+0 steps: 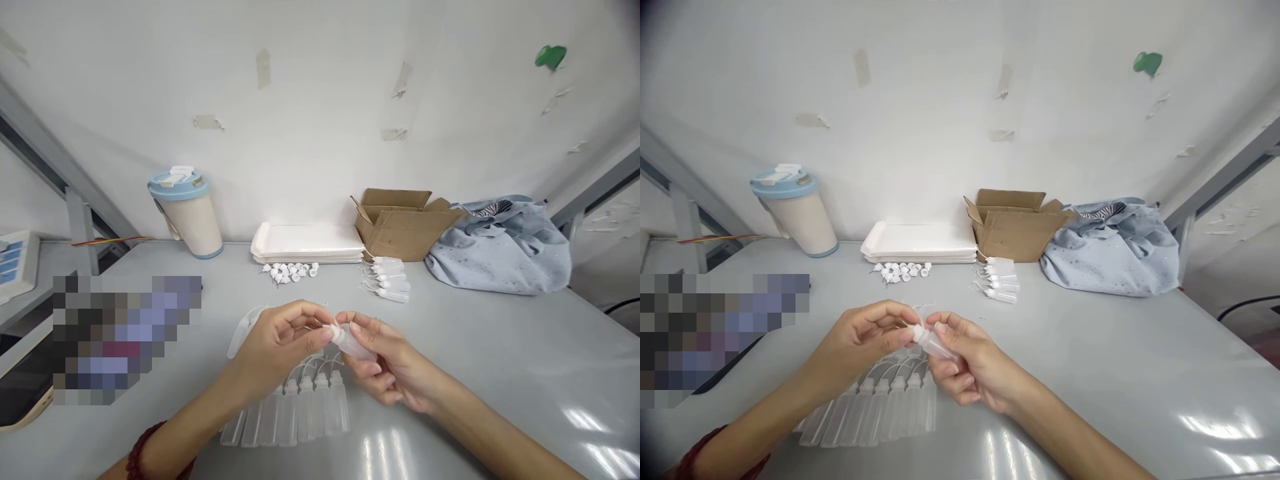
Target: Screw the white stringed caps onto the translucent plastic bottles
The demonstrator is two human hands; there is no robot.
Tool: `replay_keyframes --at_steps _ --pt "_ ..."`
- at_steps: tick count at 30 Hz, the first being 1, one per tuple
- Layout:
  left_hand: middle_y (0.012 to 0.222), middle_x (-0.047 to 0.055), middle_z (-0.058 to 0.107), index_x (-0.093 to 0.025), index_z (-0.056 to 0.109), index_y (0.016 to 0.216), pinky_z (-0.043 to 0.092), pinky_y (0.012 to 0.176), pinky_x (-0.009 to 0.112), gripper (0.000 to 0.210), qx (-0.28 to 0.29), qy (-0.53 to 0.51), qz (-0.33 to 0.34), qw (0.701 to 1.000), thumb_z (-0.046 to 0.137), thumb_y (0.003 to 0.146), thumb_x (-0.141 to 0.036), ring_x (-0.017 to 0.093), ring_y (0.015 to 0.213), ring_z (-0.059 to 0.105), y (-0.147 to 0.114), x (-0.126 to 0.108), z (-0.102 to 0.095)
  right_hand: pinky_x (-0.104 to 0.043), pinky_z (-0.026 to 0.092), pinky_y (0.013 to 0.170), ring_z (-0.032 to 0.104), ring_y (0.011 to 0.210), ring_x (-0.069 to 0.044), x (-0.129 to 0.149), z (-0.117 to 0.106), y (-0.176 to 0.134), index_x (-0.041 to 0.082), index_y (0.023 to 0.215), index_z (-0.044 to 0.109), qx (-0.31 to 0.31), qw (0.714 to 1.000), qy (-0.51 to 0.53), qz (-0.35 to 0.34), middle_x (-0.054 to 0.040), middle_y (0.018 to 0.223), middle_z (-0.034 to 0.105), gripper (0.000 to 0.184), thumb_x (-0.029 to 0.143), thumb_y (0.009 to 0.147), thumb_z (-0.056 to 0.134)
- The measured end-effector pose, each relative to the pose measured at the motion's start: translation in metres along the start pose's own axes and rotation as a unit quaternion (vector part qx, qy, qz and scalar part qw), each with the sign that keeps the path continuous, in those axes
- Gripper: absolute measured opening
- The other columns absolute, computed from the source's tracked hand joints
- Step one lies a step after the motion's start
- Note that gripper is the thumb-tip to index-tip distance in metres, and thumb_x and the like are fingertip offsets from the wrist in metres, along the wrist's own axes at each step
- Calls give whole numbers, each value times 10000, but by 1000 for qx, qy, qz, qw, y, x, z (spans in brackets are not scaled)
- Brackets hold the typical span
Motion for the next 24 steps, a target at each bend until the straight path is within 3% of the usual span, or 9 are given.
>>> replay_keyframes --at_steps 7,10,15,20,24 --pt "630 -18 575 -177 665 823 435 583 223 215 20 69 -74 995 590 815 -378 122 610 533 -3 8 5 -108 132 340 159 395 -28 -6 -1 0 286 1011 393 -6 999 -34 17 106 526 347 265 485 875 502" --pt "712 -5 611 -192 689 848 428 576 214 157 16 81 -32 996 596 815 -314 124 649 541 -4 1 5 -109 117 339 150 396 -29 -6 -1 0 286 1004 390 -11 999 -32 18 108 522 338 254 479 880 497" --pt "913 20 646 -222 711 913 471 741 240 143 11 63 49 997 610 811 -228 152 835 579 -5 -13 6 -111 106 336 142 390 -28 -2 -1 0 281 977 386 -7 1000 -27 4 110 516 328 243 481 884 487" --pt "918 35 667 -217 716 922 493 736 271 181 21 12 7 1000 624 808 -323 168 820 599 -2 -2 5 -105 124 337 150 391 -29 -1 -3 0 279 993 380 -15 999 -39 0 107 517 341 280 499 870 501" --pt "761 17 670 -197 705 908 493 692 269 223 4 -10 -63 998 650 777 -369 143 683 603 0 14 1 -104 131 340 155 389 -29 -1 -5 0 274 999 383 -23 998 -52 -2 106 516 346 300 509 861 509"
Point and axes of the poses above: each hand's wrist, its own y-axis towards the middle knuckle, its own z-axis out of the palm, x = y × z, the point moved 10 cm from there along y, towards the middle knuckle
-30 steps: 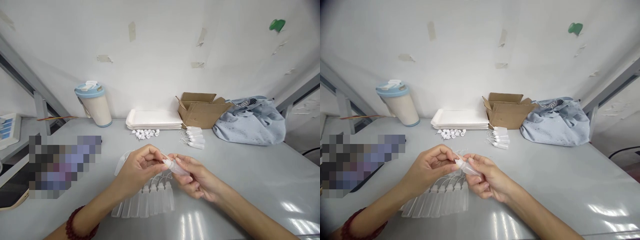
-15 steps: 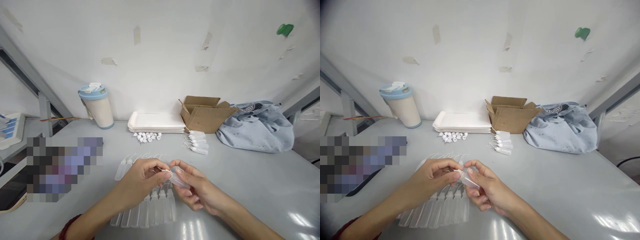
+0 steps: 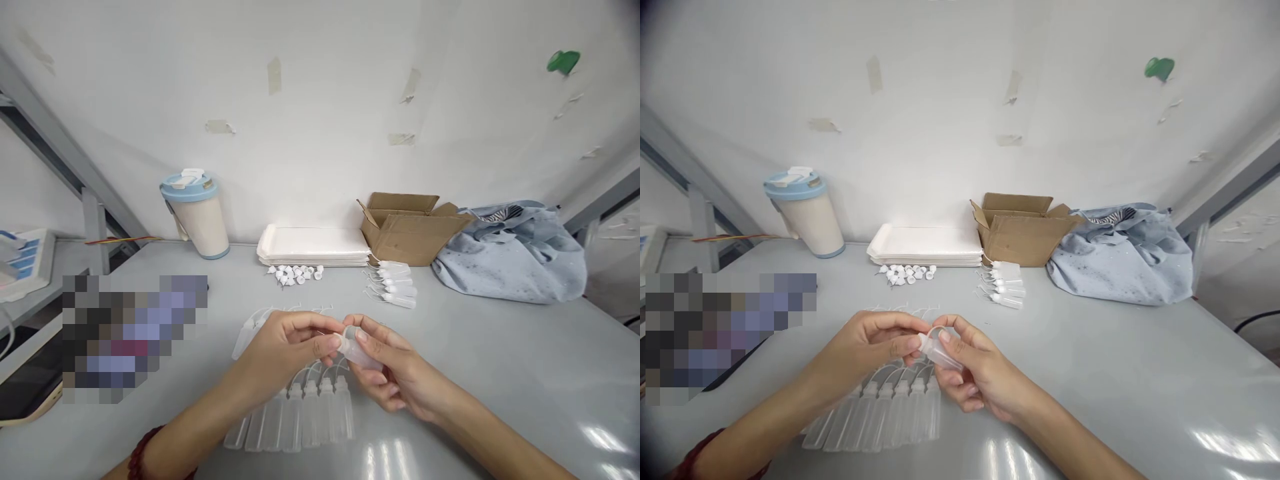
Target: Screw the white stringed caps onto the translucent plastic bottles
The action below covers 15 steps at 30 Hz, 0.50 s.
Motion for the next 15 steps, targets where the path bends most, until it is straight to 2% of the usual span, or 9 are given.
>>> replay_keyframes --at_steps 2,5,11,15 --pt "698 14 647 -169 692 831 489 662 262 231 5 -8 -27 1000 624 793 -386 133 633 594 0 5 3 -103 140 344 156 389 -29 2 -2 0 277 1011 384 -6 1000 -5 -7 107 515 347 314 515 854 516" --pt "632 9 590 -141 639 702 461 593 246 313 23 12 -26 999 555 835 -411 117 566 550 -2 2 9 -105 144 346 160 391 -29 5 -3 0 277 1037 398 -10 1000 -9 -21 107 512 347 328 510 847 530" --pt "683 -14 520 -172 614 831 411 608 228 210 42 109 62 991 498 885 -338 117 643 499 -9 -19 14 -115 113 343 146 392 -35 5 -4 -4 285 1279 381 -17 1000 23 -6 108 491 323 473 477 869 519" --pt "795 2 538 -190 618 855 415 679 233 172 33 171 130 976 485 892 -292 134 752 503 -10 -30 14 -121 80 324 116 384 -34 3 -6 -4 248 1288 401 -21 999 41 5 112 483 283 492 486 871 507"
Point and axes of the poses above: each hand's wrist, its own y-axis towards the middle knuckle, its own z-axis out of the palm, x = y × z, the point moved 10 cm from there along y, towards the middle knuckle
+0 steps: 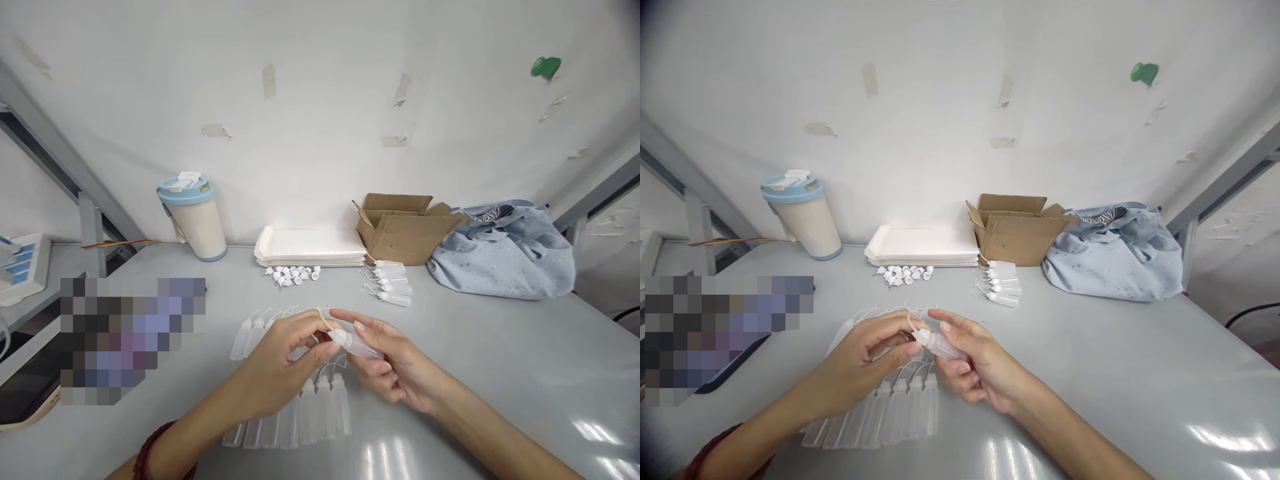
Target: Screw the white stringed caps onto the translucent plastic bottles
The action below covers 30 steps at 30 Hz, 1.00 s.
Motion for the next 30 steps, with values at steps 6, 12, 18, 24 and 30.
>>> replay_keyframes --at_steps 6,12,18,24,30 --pt "862 12 573 -188 608 958 452 728 248 154 -1 -16 4 1000 547 852 -282 146 795 537 2 6 4 -123 65 318 106 383 -34 -6 1 2 246 1257 397 -5 1000 -13 24 118 482 264 459 495 882 483" --pt "756 -18 551 -177 608 882 406 576 200 142 -7 -20 -40 999 528 858 -292 99 628 487 1 15 4 -144 224 387 243 433 -51 10 2 3 263 1243 348 -28 988 -130 -82 87 576 379 437 502 892 450" --pt "594 -45 514 -160 606 774 382 518 174 216 -39 -68 -103 992 545 849 -354 81 552 486 1 22 -6 -208 388 519 459 584 -98 53 10 -23 192 1021 528 -147 808 -470 -324 13 721 529 172 290 880 521" --pt "491 -51 465 -144 528 573 361 440 174 399 -28 -52 -126 990 512 854 -426 67 434 454 0 33 -3 -209 415 496 511 560 -105 61 25 -43 146 1008 553 -171 686 -552 -442 -18 728 589 148 201 875 520" --pt "700 -1 647 -174 688 790 424 574 213 84 -100 79 51 991 617 794 -217 113 604 546 0 1 -15 -193 362 425 487 440 -88 53 7 -22 150 912 584 -137 826 -446 -317 51 516 494 207 314 910 457"
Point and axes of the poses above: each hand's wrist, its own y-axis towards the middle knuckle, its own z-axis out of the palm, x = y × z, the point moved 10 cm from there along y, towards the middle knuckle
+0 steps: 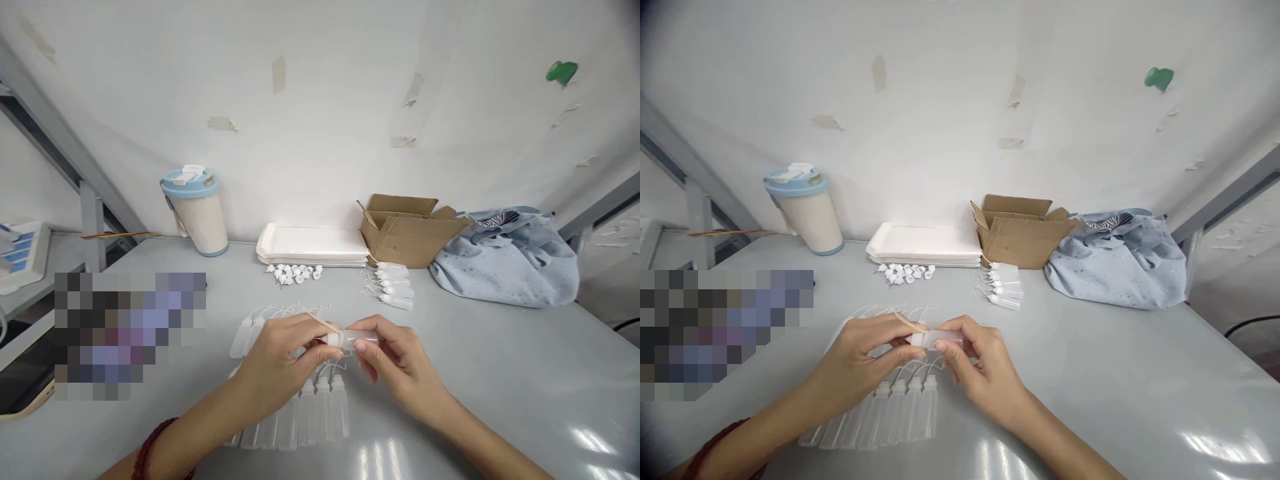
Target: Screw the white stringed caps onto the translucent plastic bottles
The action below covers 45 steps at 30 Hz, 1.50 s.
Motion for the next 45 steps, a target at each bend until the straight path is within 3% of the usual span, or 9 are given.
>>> replay_keyframes --at_steps 3,7,11,18,25,30,35,39,45 --pt "729 4 670 -187 701 814 433 631 224 73 -8 24 48 999 636 787 -204 121 648 551 -1 -10 0 -204 378 448 492 438 -87 -5 1 3 145 896 593 8 998 50 31 45 525 502 249 341 913 441" --pt "737 17 668 -177 682 803 450 571 213 229 26 -56 -84 995 586 824 -384 126 632 573 -2 16 8 -202 386 448 524 489 -101 -5 -2 1 157 963 592 -17 999 28 12 28 578 529 224 335 898 473" --pt "451 -24 523 -153 571 595 391 443 197 482 71 -101 -199 972 408 891 -497 91 419 486 -9 37 21 -191 382 427 520 487 -100 -2 -4 -4 159 980 577 -34 999 -16 -18 28 588 527 206 321 893 484" --pt "644 1 620 -169 672 758 448 593 224 182 -1 1 -47 999 590 808 -323 132 625 564 -2 7 5 -200 361 441 469 437 -88 -2 -4 1 158 932 589 -26 999 20 6 61 502 461 238 345 912 442" --pt "599 5 600 -145 637 731 444 537 221 400 98 -118 -166 974 452 878 -468 124 559 565 -8 29 25 -210 360 444 482 473 -101 -1 -3 1 161 960 566 -31 999 10 -8 41 555 491 228 343 913 436" --pt "562 -22 547 -158 524 660 407 510 214 420 124 -113 -167 972 342 929 -424 102 494 520 -10 23 32 -223 346 460 427 468 -105 6 -1 -2 175 979 548 -36 997 -43 -60 50 538 439 238 315 947 358" --pt "588 -8 520 -180 457 635 383 551 247 330 42 125 26 991 363 932 -288 127 553 482 -8 -1 22 -225 339 486 398 494 -103 -3 -1 -1 178 903 549 -47 997 -52 -35 40 567 432 302 351 965 309" --pt "718 21 614 -181 506 707 408 571 245 228 -16 176 123 977 435 916 -236 135 610 536 -16 -8 19 -221 323 479 379 495 -102 -9 1 1 174 825 551 -44 999 -30 1 43 556 397 354 395 960 310" --pt "709 -1 634 -169 567 764 451 601 228 151 33 34 -44 998 583 826 -306 133 635 580 -6 14 15 -223 340 485 421 505 -105 -12 1 -1 173 853 558 -41 999 -35 4 35 570 445 334 378 962 317"
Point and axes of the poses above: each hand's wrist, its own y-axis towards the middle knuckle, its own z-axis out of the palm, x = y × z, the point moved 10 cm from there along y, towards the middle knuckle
